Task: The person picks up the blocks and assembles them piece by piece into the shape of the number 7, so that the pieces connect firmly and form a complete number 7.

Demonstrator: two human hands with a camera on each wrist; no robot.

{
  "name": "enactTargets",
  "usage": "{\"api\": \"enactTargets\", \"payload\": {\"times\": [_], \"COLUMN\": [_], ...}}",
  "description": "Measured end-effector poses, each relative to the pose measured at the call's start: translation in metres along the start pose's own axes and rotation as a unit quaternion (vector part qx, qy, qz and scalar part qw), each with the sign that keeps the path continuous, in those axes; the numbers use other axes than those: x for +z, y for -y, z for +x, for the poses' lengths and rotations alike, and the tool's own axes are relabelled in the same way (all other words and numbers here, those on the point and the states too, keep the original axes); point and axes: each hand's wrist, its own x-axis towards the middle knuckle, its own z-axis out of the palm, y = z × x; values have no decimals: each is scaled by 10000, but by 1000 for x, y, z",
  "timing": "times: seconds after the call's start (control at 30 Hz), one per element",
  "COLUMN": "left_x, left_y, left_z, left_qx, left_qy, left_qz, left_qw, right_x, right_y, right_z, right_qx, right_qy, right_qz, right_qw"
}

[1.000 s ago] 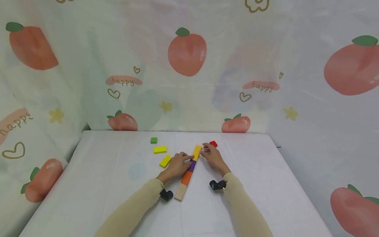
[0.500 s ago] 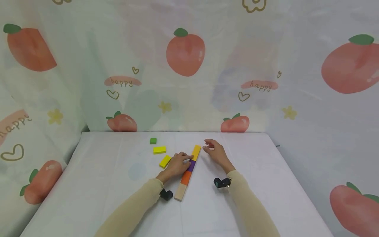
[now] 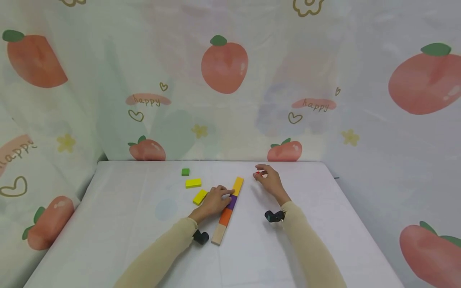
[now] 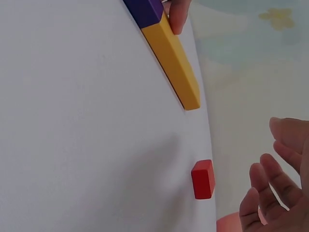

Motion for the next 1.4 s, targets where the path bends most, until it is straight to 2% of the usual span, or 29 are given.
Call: {"api": "enactTargets", "payload": {"times": [0.27, 0.57, 0.9, 1.1, 1.23, 1.4], "left_x": [2, 2, 5, 3, 1, 0], "left_y": [3, 4, 6, 6, 5, 5], "left_z": [-3, -3, -1, 0, 1, 2], "left_qx": [46, 122, 83, 223, 239, 244], "left_qy": [21, -41, -11, -76, -96, -99], "left_qz": [-138, -249, -214, -165, -178, -138], "left_qw": [9999, 9996, 9997, 9996, 9995, 9996], "right_x": [1, -3, 0, 0, 1, 5], "right_y": [-20, -27, -32, -36, -38, -42], "right_z": [7, 14, 18, 20, 25, 30], "right_qx": [245, 305, 720, 904, 853, 1037], "right_qy": [-121, -55, 474, 796, 902, 950], "right_qz": [92, 123, 2, 29, -5, -68], "right_qw": [9996, 9994, 9963, 9927, 9923, 9900]}}
